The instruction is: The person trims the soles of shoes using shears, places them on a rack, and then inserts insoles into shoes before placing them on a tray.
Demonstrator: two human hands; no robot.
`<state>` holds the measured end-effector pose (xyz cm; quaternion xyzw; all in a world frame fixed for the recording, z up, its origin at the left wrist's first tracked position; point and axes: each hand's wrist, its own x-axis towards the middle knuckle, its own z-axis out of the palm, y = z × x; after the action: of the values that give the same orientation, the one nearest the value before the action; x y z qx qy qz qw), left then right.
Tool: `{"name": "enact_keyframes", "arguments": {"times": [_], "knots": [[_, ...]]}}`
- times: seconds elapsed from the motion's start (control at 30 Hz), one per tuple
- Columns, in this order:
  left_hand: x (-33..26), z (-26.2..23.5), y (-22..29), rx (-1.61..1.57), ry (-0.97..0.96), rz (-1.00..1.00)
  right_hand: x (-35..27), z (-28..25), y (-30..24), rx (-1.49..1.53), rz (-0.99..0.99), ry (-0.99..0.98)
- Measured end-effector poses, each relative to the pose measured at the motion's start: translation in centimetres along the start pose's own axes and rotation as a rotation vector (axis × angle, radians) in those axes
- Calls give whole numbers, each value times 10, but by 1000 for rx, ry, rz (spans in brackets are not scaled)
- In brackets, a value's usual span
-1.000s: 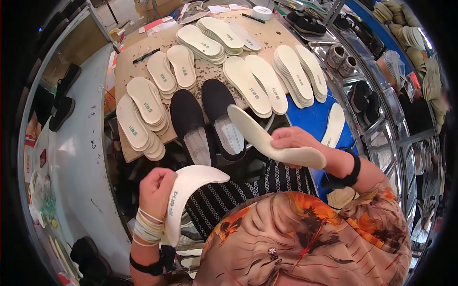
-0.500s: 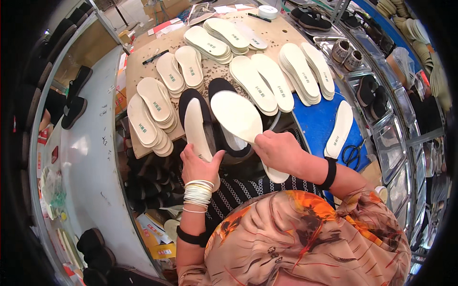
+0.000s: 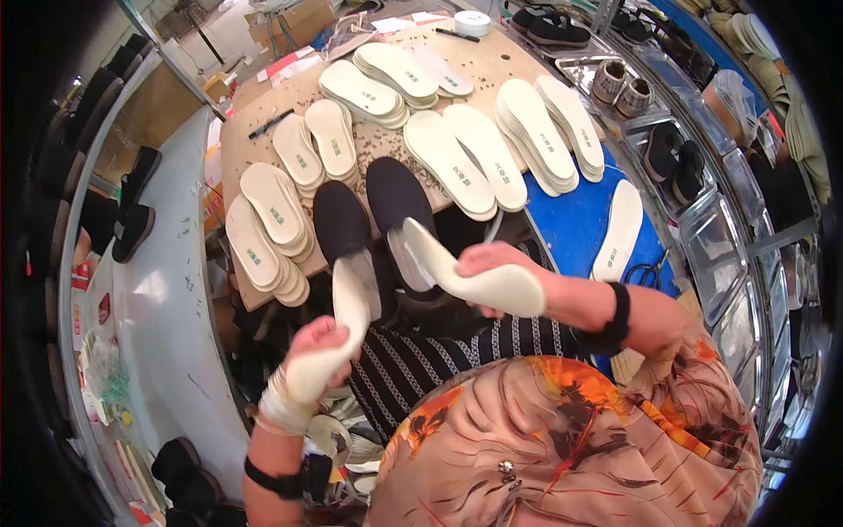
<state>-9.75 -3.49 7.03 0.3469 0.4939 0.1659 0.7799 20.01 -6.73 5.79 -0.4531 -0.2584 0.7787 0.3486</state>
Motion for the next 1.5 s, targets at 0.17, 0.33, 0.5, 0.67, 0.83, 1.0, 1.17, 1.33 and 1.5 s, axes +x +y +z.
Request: {"name": "enact_keyframes", "arguments": {"times": [0.17,0.33,0.5,0.67,0.83,1.0,1.17,1.33,1.5], "knots": [[56,-19,9,1000,111,303,58,33,-4,-1604,-444,53],[76,15,18,1652,161,221,52,55,-18,-1672,-207,78],[73,29,27,1829,94,41,66,72,-21,-2042,-80,-17],[102,26,22,2114,-32,26,97,79,-24,-2043,-42,-29],[108,45,34,2093,7,-143,103,66,-22,-2077,-9,8],[91,57,23,1947,150,-47,117,56,5,-1930,-3,153],[100,51,21,1820,374,103,127,39,11,-1877,-181,309],[129,45,12,1694,687,183,130,47,22,-1830,-341,379],[122,52,15,1584,694,164,131,30,15,-1802,-445,411]]}}
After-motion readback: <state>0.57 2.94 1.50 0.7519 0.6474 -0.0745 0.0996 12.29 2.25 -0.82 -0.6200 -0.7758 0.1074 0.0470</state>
